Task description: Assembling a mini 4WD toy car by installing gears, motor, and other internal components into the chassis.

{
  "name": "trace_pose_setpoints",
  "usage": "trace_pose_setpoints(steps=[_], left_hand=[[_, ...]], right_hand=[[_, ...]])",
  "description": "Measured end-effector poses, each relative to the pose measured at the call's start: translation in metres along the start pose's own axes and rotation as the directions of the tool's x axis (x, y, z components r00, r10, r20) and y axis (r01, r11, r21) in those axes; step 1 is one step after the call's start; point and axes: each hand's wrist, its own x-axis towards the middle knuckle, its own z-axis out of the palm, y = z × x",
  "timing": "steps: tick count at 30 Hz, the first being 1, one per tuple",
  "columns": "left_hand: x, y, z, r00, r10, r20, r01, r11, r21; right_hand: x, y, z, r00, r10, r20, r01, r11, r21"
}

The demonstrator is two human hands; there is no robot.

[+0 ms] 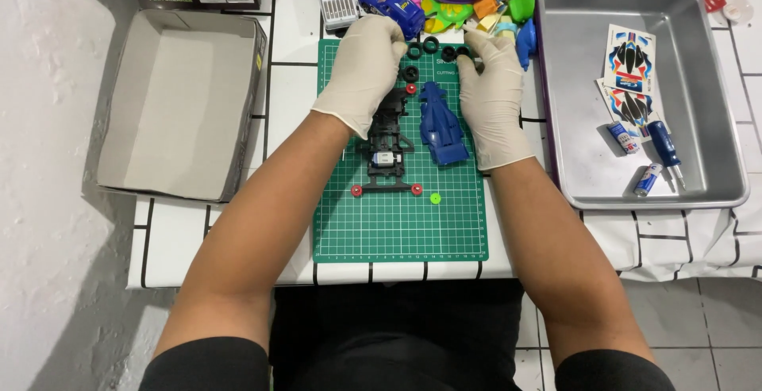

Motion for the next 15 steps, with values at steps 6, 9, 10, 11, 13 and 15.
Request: trace_pose_setpoints(steps=[6, 9, 10, 11, 13, 15], left_hand=[[0.021, -0.011, 0.034, 0.997, 0.047, -0.059, -0.027, 0.956, 0.292], [0.026, -0.013, 0.044, 0.992, 0.065, -0.108, -0.023, 0.934, 0.356], [0.026, -0.010, 0.044, 0.992, 0.066, -0.109, -0.024, 0.934, 0.355], [0.026, -0.007, 0.044, 0.992, 0.044, -0.119, 0.003, 0.928, 0.373], [0.023, -0.003, 0.042, 0.991, 0.024, -0.129, 0.029, 0.920, 0.390], [0.017, -0.001, 0.037, 0.974, 0.145, -0.176, -0.073, 0.930, 0.361]], right_hand=[[-0.001, -0.001, 0.002, 1.000, -0.012, -0.007, 0.013, 1.000, 0.017], [-0.001, -0.004, 0.000, 1.000, 0.004, 0.002, -0.004, 1.000, 0.013], [-0.001, -0.003, 0.000, 1.000, 0.004, 0.001, -0.004, 1.000, 0.012], [-0.001, -0.002, 0.000, 1.000, 0.022, -0.002, -0.022, 0.999, 0.023], [-0.002, -0.005, -0.002, 0.999, 0.040, -0.007, -0.039, 0.999, 0.034], [-0.003, -0.010, -0.006, 0.997, 0.058, -0.055, -0.055, 0.996, 0.063]])
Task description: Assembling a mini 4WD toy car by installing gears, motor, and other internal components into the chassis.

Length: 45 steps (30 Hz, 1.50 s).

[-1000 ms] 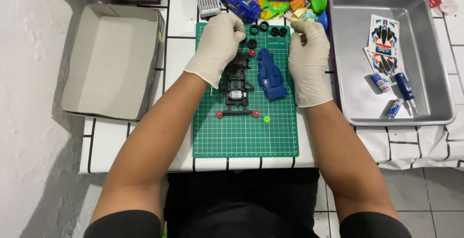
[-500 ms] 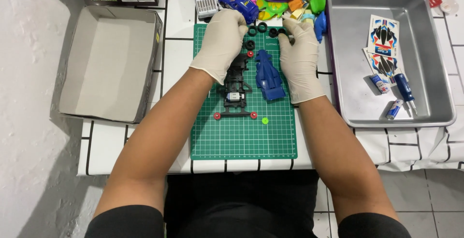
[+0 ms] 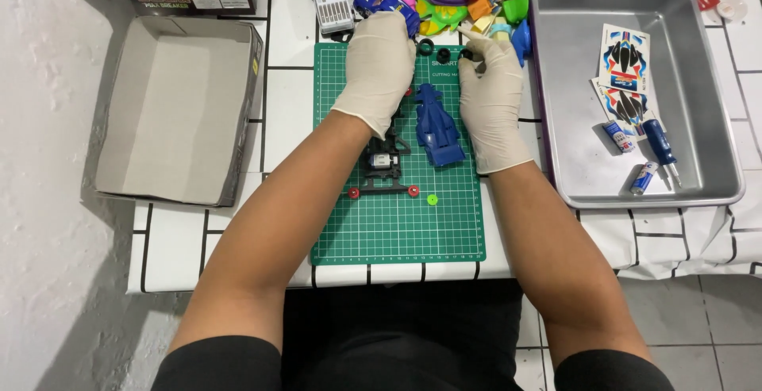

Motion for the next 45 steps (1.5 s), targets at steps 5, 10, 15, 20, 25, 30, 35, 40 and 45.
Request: trace_pose_setpoints(steps=[5, 10, 15, 20, 25, 30, 35, 40, 45], left_hand=[[-0.033, 0.036, -0.091, 0.988, -0.101, 0.121, 0.148, 0.860, -0.489], [-0.065, 0.030, -0.113, 0.984, -0.114, 0.135, 0.176, 0.672, -0.720], [-0.076, 0.009, -0.088, 0.993, -0.117, 0.018, 0.064, 0.403, -0.913], [-0.080, 0.016, -0.092, 0.985, -0.157, 0.075, 0.112, 0.246, -0.963], [-0.082, 0.026, -0.096, 0.978, -0.183, 0.104, 0.143, 0.211, -0.967], [-0.086, 0.034, -0.101, 0.980, -0.175, 0.092, 0.124, 0.181, -0.976], [-0.087, 0.034, -0.104, 0.983, -0.159, 0.088, 0.114, 0.165, -0.980], [-0.087, 0.035, -0.105, 0.990, -0.117, 0.081, 0.098, 0.147, -0.984], [-0.088, 0.035, -0.111, 0.994, -0.086, 0.064, 0.079, 0.188, -0.979]], right_hand=[[-0.005, -0.057, -0.028, 0.976, -0.208, -0.060, 0.215, 0.964, 0.159], [-0.016, -0.091, -0.039, 0.927, -0.373, -0.030, 0.366, 0.888, 0.277], [-0.021, -0.099, -0.036, 0.882, -0.471, -0.004, 0.442, 0.824, 0.355], [-0.026, -0.101, -0.027, 0.894, -0.446, -0.028, 0.422, 0.822, 0.382], [-0.025, -0.101, -0.027, 0.905, -0.419, -0.074, 0.413, 0.825, 0.385], [-0.025, -0.101, -0.025, 0.892, -0.438, -0.114, 0.445, 0.801, 0.399], [-0.024, -0.102, -0.026, 0.884, -0.447, -0.134, 0.461, 0.794, 0.397], [-0.024, -0.103, -0.028, 0.881, -0.448, -0.152, 0.469, 0.787, 0.401], [-0.025, -0.102, -0.026, 0.919, -0.382, -0.096, 0.376, 0.778, 0.504]])
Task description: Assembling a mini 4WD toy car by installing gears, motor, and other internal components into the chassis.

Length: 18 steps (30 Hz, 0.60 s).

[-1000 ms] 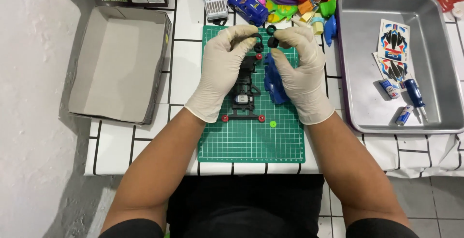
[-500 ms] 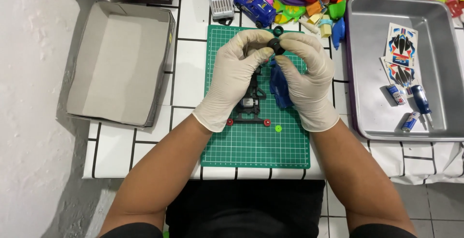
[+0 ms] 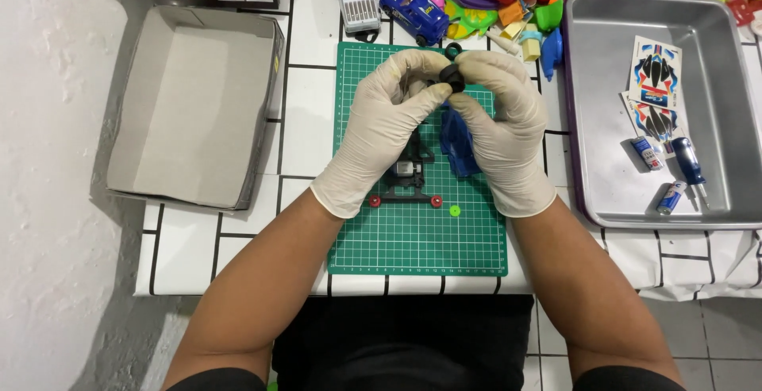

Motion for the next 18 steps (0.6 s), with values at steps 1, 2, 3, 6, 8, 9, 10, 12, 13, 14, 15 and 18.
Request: trace_pose_setpoints(steps=[1, 2, 3, 6, 8, 9, 10, 12, 13, 14, 15, 18], left_hand=[[-0.0004, -0.0003, -0.0006, 1.000, 0.001, 0.001, -0.001, 1.000, 0.001], [-0.0007, -0.0005, -0.0011, 1.000, 0.002, 0.002, -0.002, 1.000, -0.005], [-0.0008, -0.0011, -0.0011, 1.000, 0.002, 0.004, -0.002, 1.000, -0.011], [-0.0014, 0.0018, -0.0007, 1.000, 0.016, 0.011, -0.016, 1.000, 0.011], [-0.0005, 0.0016, -0.0016, 1.000, 0.016, 0.018, -0.016, 1.000, 0.011], [-0.0005, 0.0013, -0.0022, 1.000, 0.014, 0.024, -0.014, 1.000, 0.010], [-0.0008, 0.0026, -0.0022, 1.000, 0.013, 0.024, -0.014, 1.000, 0.011], [-0.0012, 0.0048, -0.0020, 1.000, 0.019, 0.020, -0.019, 1.000, 0.006], [-0.0012, 0.0040, -0.0016, 1.000, 0.019, 0.020, -0.019, 1.000, 0.007], [-0.0011, 0.0032, -0.0012, 0.999, 0.022, 0.023, -0.022, 1.000, 0.005], [-0.0011, 0.0024, -0.0007, 0.999, 0.026, 0.026, -0.026, 1.000, 0.004], [-0.0010, 0.0018, -0.0034, 0.999, 0.030, 0.043, -0.030, 0.999, 0.011]], right_hand=[[-0.0014, 0.0013, -0.0001, 1.000, -0.001, -0.001, 0.001, 1.000, 0.000], [-0.0026, 0.0026, -0.0003, 0.999, 0.049, 0.007, -0.049, 0.997, 0.062], [-0.0040, 0.0039, -0.0012, 0.995, 0.099, 0.017, -0.100, 0.987, 0.122], [-0.0067, 0.0089, -0.0059, 0.982, 0.181, 0.050, -0.187, 0.964, 0.188], [-0.0029, 0.0068, -0.0063, 0.976, 0.212, 0.049, -0.217, 0.952, 0.213], [-0.0014, 0.0056, -0.0065, 0.968, 0.244, 0.050, -0.249, 0.939, 0.239], [-0.0010, 0.0055, -0.0064, 0.968, 0.245, 0.050, -0.250, 0.938, 0.239], [-0.0001, 0.0053, -0.0065, 0.957, 0.284, 0.062, -0.290, 0.918, 0.271], [-0.0005, 0.0057, -0.0072, 0.957, 0.285, 0.062, -0.291, 0.918, 0.271], [-0.0009, 0.0061, -0.0079, 0.949, 0.308, 0.062, -0.312, 0.906, 0.286], [-0.0014, 0.0065, -0.0087, 0.942, 0.330, 0.064, -0.334, 0.894, 0.300], [-0.0023, 0.0102, -0.0090, 0.940, 0.337, 0.060, -0.339, 0.896, 0.287]])
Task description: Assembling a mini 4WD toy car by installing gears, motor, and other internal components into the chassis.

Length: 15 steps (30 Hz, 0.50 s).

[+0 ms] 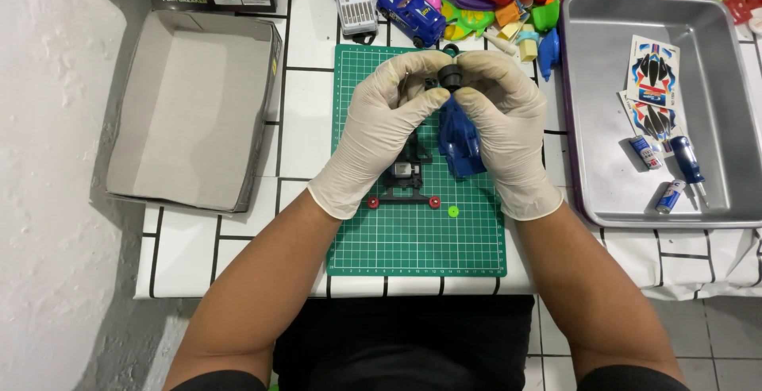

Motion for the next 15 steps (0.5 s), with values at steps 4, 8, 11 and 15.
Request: trace_pose_setpoints(steps=[4, 8, 11, 15], left_hand=[[0.000, 0.000, -0.001, 0.999, 0.042, 0.000, -0.042, 0.999, 0.033], [0.000, -0.002, -0.002, 0.994, 0.106, 0.001, -0.105, 0.987, 0.122], [0.000, 0.001, 0.000, 0.994, 0.111, 0.002, -0.111, 0.984, 0.137], [0.001, -0.002, 0.000, 0.992, 0.126, 0.009, -0.126, 0.984, 0.123]], right_hand=[[0.000, -0.009, 0.005, 1.000, 0.009, 0.016, -0.008, 0.999, -0.036], [-0.001, -0.008, 0.007, 0.999, 0.030, 0.025, -0.031, 1.000, 0.004], [-0.002, -0.004, 0.005, 0.999, 0.039, 0.026, -0.039, 0.999, 0.028], [-0.002, 0.001, 0.001, 0.999, 0.034, 0.024, -0.035, 0.999, 0.016]])
